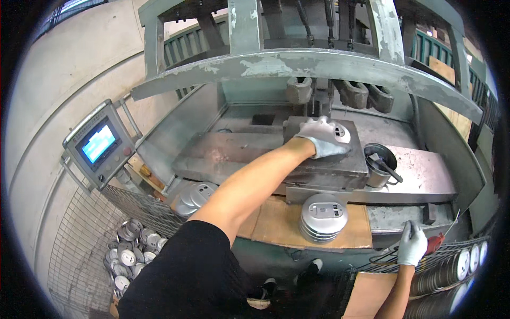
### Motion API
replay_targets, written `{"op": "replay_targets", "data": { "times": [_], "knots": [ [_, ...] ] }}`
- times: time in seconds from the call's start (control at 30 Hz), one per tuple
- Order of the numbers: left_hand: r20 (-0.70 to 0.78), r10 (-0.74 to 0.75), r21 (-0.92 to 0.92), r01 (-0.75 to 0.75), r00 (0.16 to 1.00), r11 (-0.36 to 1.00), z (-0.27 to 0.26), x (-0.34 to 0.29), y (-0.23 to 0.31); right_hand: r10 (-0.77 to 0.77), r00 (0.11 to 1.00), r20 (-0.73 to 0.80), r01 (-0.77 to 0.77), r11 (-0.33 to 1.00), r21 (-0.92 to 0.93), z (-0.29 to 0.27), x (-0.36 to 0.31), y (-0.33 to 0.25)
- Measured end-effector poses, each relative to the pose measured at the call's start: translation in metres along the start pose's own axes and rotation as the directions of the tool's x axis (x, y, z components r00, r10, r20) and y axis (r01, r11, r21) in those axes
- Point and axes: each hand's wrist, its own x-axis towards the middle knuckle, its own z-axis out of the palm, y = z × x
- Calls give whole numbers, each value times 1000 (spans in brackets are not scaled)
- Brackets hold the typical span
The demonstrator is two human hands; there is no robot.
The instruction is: The person operates an industrial metal press machine to stamp circular metal plates, wearing gloves for protection.
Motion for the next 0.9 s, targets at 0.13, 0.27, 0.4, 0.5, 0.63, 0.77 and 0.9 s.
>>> {"op": "replay_targets", "data": {
  "times": [0.13,0.27,0.4,0.5,0.63,0.77,0.9],
  "knots": [
    [-30,-32,-47,30,999,998,0,-8,2,-6,1000,9,6,1000,-14,2,-1,6],
    [-145,-58,-41,53,988,998,5,-24,-18,-9,999,36,11,999,-36,9,2,10],
    [-199,-27,-159,-5,980,987,-2,-93,-67,50,997,60,-45,995,-87,6,1,9],
    [-325,20,-53,-39,945,998,10,-161,-118,70,997,14,-68,994,-88,6,-2,16],
    [-151,-112,171,138,982,976,29,-244,-179,130,989,76,-127,991,-44,4,1,32],
    [262,-344,282,269,902,921,41,-291,-205,227,943,244,-163,953,-257,-21,7,-15],
    [279,-316,332,218,907,918,47,-292,-209,255,926,279,-183,949,-258,-24,9,-15]
  ]
}}
